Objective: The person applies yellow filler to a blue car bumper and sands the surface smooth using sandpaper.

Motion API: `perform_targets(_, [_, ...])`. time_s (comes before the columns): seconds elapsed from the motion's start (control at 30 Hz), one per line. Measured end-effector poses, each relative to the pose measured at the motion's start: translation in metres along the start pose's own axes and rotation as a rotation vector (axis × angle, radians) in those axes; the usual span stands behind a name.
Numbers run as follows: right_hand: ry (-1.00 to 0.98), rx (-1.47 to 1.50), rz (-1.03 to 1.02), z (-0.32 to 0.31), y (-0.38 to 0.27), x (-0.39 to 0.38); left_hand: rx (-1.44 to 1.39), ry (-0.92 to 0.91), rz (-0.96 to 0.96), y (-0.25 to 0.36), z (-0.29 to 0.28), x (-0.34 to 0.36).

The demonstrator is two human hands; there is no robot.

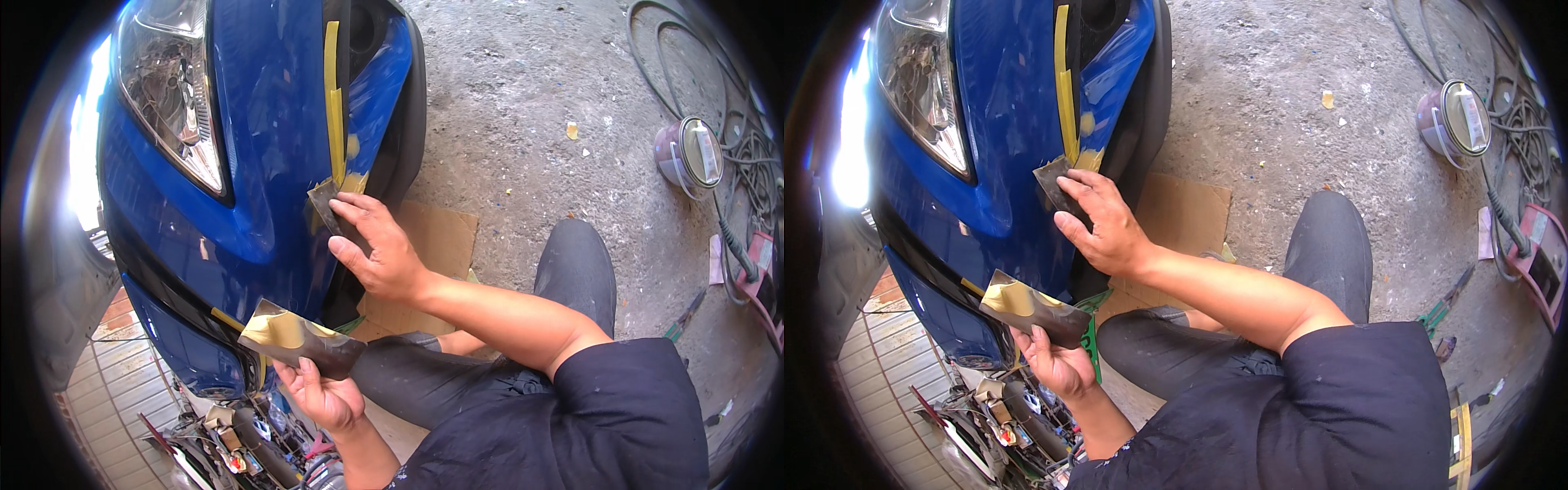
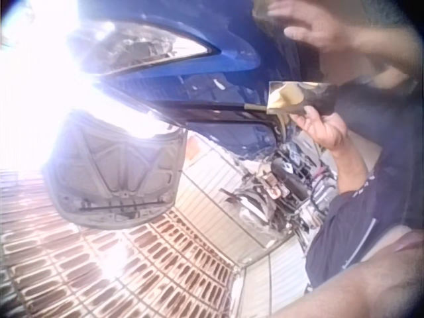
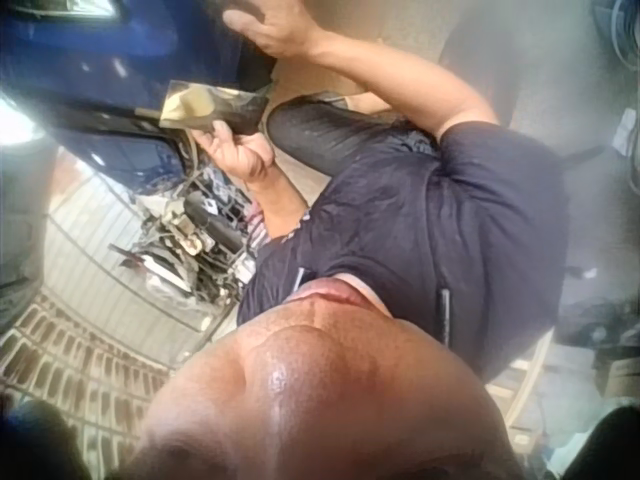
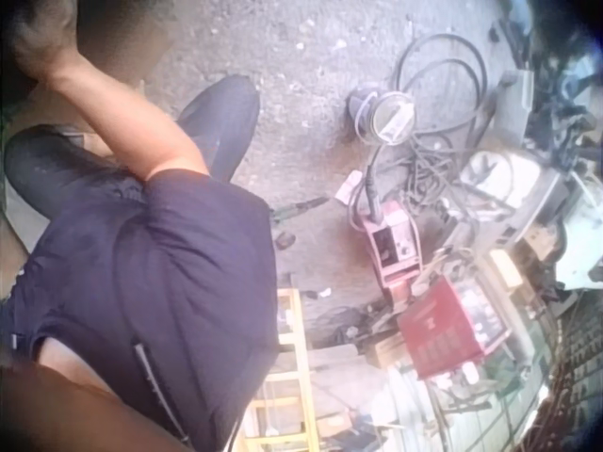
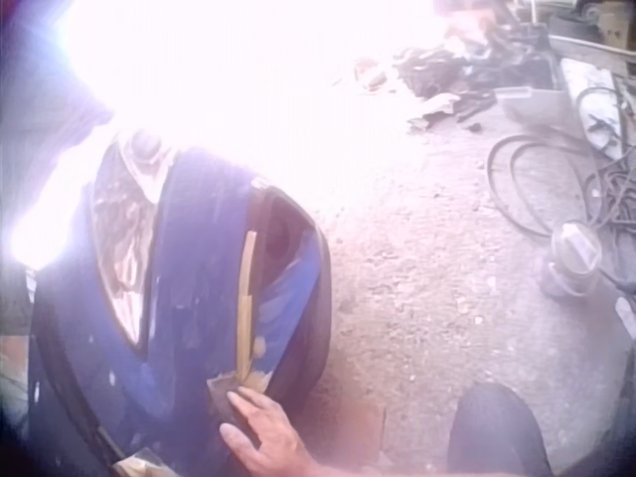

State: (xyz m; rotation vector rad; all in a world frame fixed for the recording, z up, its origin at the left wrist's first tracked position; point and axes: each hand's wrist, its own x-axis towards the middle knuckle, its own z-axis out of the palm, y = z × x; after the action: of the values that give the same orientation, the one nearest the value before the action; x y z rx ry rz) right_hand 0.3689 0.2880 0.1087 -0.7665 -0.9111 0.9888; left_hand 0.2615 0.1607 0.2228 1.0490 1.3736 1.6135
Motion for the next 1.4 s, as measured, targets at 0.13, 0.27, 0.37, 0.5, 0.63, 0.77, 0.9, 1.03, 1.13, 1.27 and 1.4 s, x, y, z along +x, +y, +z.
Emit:
perform_targets(0.13, [0.038, 0.09, 0.149, 0.001, -0.006, 0.0, 0.007, -0.022, -0.005, 0.001, -0.002, -0.001])
perform_targets(0.27, [-0.003, 0.651, 0.733, -0.015, -0.023, 0.007, -0.003, -0.017, -0.017, 0.001, -0.005, -0.002])
perform_targets(0.37, [-0.075, 0.81, 1.019, -0.03, -0.019, 0.022, -0.014, -0.005, -0.029, 0.0, -0.008, -0.002])
perform_targets(0.5, [-0.136, 0.881, 1.206, -0.039, -0.022, 0.042, -0.052, 0.061, -0.037, 0.0, 0.0, -0.002])
perform_targets(0.63, [-0.124, 0.864, 1.199, -0.034, -0.021, 0.044, -0.057, 0.053, -0.035, 0.0, 0.001, -0.002])
perform_targets(0.77, [-0.104, 0.817, 1.198, -0.029, -0.024, 0.045, -0.038, 0.038, -0.04, 0.0, -0.005, -0.003])
perform_targets(0.9, [-0.1, 0.748, 1.171, -0.026, -0.029, 0.047, -0.065, 0.067, -0.044, 0.0, -0.002, -0.005])
perform_targets(1.03, [-0.101, 0.683, 1.152, -0.019, -0.034, 0.051, -0.065, 0.06, -0.046, 0.0, -0.004, -0.006])
perform_targets(1.13, [-0.162, 0.661, 1.122, -0.016, -0.045, 0.056, -0.061, 0.064, -0.04, 0.002, -0.004, -0.006])
perform_targets(1.27, [-0.197, 0.518, 1.072, -0.006, -0.062, 0.059, -0.05, 0.046, -0.028, 0.003, -0.01, -0.008])
perform_targets(1.4, [-0.29, 0.356, 0.85, 0.006, -0.059, 0.051, -0.056, 0.029, -0.01, 0.003, -0.019, -0.008])
